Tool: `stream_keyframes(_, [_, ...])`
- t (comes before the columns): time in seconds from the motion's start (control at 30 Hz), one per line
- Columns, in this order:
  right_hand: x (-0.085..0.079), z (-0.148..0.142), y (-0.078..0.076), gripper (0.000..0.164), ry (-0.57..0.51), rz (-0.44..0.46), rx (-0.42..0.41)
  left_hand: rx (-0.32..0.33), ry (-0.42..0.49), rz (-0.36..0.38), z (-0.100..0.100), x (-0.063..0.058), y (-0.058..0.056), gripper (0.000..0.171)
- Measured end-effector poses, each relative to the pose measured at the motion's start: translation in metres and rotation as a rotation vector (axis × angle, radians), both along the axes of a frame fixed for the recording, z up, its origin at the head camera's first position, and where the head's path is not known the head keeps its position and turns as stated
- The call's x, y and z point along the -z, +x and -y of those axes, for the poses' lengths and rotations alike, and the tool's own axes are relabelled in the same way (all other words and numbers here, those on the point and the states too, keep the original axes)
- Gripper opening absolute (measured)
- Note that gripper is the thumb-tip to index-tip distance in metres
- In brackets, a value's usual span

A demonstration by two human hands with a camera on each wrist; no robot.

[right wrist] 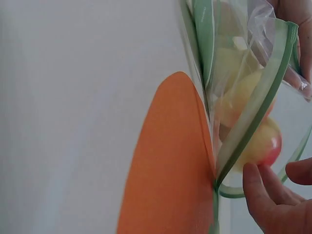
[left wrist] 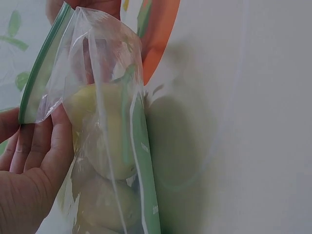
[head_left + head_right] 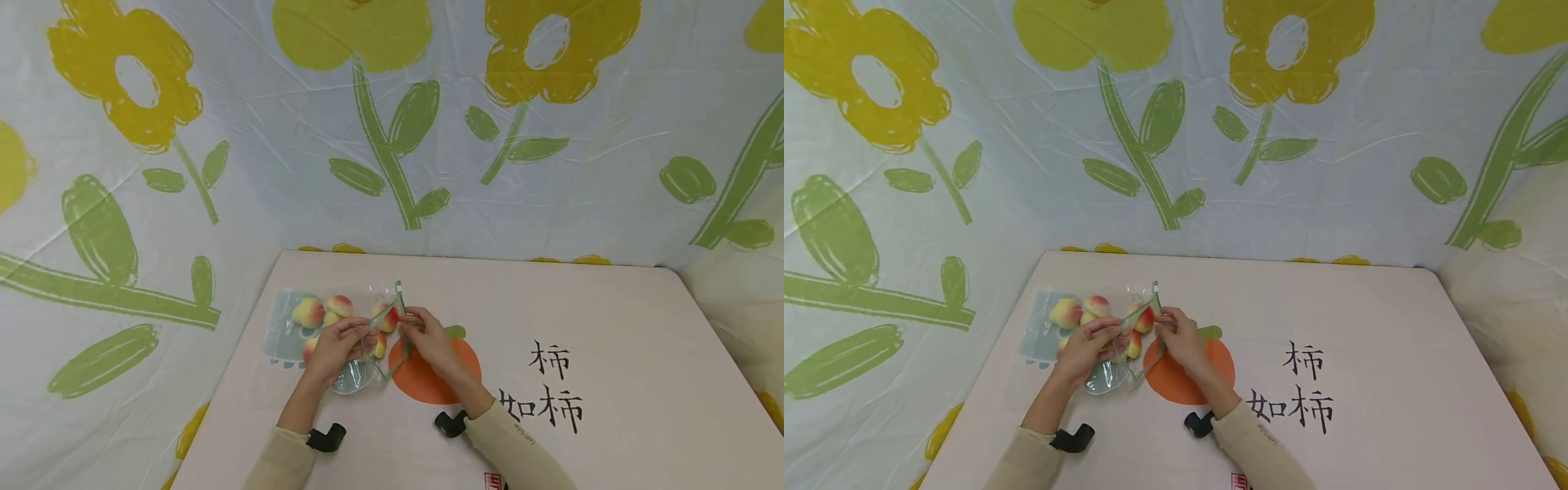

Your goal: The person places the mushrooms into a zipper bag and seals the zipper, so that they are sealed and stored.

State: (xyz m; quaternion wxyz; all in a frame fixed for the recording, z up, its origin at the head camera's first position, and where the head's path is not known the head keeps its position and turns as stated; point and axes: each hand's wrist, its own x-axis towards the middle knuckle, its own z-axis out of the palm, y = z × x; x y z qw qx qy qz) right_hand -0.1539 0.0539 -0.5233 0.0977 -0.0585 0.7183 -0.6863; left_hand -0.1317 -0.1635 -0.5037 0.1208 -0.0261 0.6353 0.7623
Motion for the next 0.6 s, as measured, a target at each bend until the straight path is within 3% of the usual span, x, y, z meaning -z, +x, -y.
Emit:
stream_keyframes(0.17, [0.0012, 0.0023, -0.0008, 0.04, -0.051, -0.023, -0.049, 0.001, -0.008, -0.003, 0.0004, 0.0002, -0.0002, 0.03])
stream_keyframes(0.6, [0.0003, -0.0049, -0.0025, 0.042, -0.086, 0.005, -0.054, 0.004, -0.017, -0.007, -0.0008, 0.0019, -0.0023, 0.03])
